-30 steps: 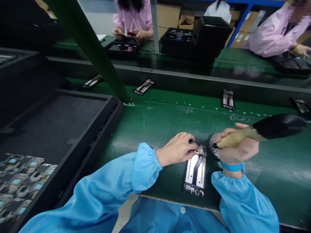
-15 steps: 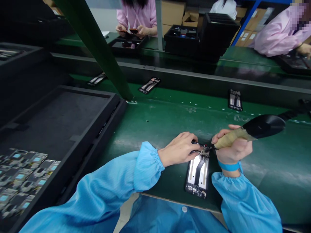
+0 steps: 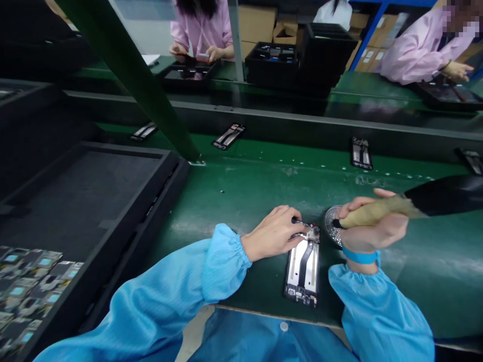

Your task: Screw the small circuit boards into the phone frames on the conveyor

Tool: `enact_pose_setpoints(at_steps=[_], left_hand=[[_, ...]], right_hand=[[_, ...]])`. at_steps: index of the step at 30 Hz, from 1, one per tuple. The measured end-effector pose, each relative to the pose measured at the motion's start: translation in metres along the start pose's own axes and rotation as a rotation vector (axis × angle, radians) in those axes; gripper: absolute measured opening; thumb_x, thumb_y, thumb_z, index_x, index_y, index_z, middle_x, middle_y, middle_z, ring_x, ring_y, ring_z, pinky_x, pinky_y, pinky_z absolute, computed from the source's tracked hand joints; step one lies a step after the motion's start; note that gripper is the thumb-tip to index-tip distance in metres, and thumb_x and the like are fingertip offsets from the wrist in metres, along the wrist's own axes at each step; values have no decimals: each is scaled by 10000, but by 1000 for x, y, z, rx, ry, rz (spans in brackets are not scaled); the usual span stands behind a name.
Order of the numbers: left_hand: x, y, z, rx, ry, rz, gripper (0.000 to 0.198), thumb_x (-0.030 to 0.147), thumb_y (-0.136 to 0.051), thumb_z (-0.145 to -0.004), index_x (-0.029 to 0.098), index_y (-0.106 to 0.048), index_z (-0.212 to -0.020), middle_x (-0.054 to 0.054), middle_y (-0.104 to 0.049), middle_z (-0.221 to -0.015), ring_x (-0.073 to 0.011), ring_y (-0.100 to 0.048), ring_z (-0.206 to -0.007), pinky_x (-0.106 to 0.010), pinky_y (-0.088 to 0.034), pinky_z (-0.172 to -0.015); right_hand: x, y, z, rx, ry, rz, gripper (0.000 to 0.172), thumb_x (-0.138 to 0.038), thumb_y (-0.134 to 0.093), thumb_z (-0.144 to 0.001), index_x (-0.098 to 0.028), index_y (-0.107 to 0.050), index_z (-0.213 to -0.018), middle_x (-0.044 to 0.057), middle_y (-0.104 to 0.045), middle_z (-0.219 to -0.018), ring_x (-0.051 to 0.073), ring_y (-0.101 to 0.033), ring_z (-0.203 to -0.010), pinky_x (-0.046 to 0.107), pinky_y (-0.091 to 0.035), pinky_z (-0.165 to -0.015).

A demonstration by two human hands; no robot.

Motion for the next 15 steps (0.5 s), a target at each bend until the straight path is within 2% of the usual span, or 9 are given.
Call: enact_pose_setpoints(at_steps=[8, 15], left_hand=[[1, -5, -1, 26, 20, 22, 279, 348, -624, -1091, 243, -744, -1321, -114, -648, -1286, -268, -616, -1189, -421, -537, -1044], [-4, 4, 13, 43, 22, 25, 254, 337, -570, -1121, 213, -741, -1261, -109, -677, -1399, -260, -640, -1281, -443, -533, -1108]], right_hand=[[6, 7, -7, -49, -70, 51, 404, -617, -597, -975, -230, -698, -1033, -13, -601, -589, 174, -505, -347, 305, -402, -323], [8, 8, -7, -67, -101, 54, 440, -633, -609, -962, -205, -678, -1035, -27, -602, -586, 172, -516, -345, 300, -401, -322]])
Point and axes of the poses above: each hand's wrist, its own z-axis away from the middle knuckle, its own y-axis out of the back of the hand, x = y × z, the point moved 1 cm from there along -z, towards the middle knuckle
